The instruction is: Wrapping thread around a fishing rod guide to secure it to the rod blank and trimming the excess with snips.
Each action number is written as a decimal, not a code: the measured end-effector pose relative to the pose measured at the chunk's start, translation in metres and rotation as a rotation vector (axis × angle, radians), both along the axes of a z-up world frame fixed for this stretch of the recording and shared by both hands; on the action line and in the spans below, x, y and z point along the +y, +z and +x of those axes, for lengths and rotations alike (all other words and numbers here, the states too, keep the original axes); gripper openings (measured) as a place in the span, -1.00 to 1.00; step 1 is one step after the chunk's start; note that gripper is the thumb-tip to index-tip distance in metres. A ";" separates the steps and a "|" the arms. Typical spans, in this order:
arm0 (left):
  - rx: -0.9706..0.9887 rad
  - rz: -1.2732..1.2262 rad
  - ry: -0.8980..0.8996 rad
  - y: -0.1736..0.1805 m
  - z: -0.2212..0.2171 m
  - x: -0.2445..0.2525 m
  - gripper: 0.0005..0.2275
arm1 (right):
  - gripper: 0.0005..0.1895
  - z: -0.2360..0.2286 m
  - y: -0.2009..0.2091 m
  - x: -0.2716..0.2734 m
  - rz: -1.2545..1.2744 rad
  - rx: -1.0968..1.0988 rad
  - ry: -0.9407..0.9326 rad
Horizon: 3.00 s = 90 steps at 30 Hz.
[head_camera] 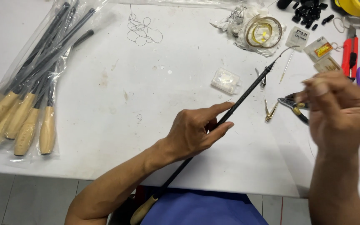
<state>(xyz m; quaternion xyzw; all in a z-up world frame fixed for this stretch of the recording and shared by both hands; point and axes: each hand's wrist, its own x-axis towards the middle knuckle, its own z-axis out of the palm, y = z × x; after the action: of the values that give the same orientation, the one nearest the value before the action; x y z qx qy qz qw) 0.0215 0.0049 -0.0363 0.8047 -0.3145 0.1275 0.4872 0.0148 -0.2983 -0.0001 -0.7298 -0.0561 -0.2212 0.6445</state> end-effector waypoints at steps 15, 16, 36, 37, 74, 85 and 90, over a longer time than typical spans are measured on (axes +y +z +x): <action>-0.171 0.077 -0.047 0.000 -0.018 -0.011 -0.80 | -0.87 0.003 -0.001 0.041 0.063 0.096 0.170; -0.147 0.065 -0.042 -0.001 -0.019 -0.011 -0.75 | -0.88 0.003 -0.003 0.042 0.064 0.094 0.166; 0.283 -0.389 -0.036 0.005 -0.020 -0.019 -0.69 | -0.91 -0.015 -0.008 0.087 0.002 0.078 0.346; 0.295 -0.395 -0.041 0.006 -0.020 -0.019 -0.69 | -0.91 -0.015 -0.009 0.086 0.003 0.082 0.346; 0.285 -0.312 0.099 0.021 -0.034 -0.016 -0.69 | -0.91 -0.037 -0.011 0.096 -0.663 -0.424 0.021; 0.167 -0.301 0.136 0.017 -0.035 -0.019 -0.68 | -0.91 -0.038 -0.014 0.097 -0.830 -0.532 -0.105; 0.079 -0.303 0.133 0.015 -0.037 -0.018 -0.70 | -0.90 -0.038 -0.018 0.096 -0.877 -0.570 -0.128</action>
<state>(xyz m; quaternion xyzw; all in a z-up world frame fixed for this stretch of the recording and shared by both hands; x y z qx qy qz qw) -0.0151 -0.0136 -0.0214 0.7453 -0.2184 0.1735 0.6056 -0.0235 -0.2027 -0.0182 -0.8438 -0.2719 -0.4054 0.2231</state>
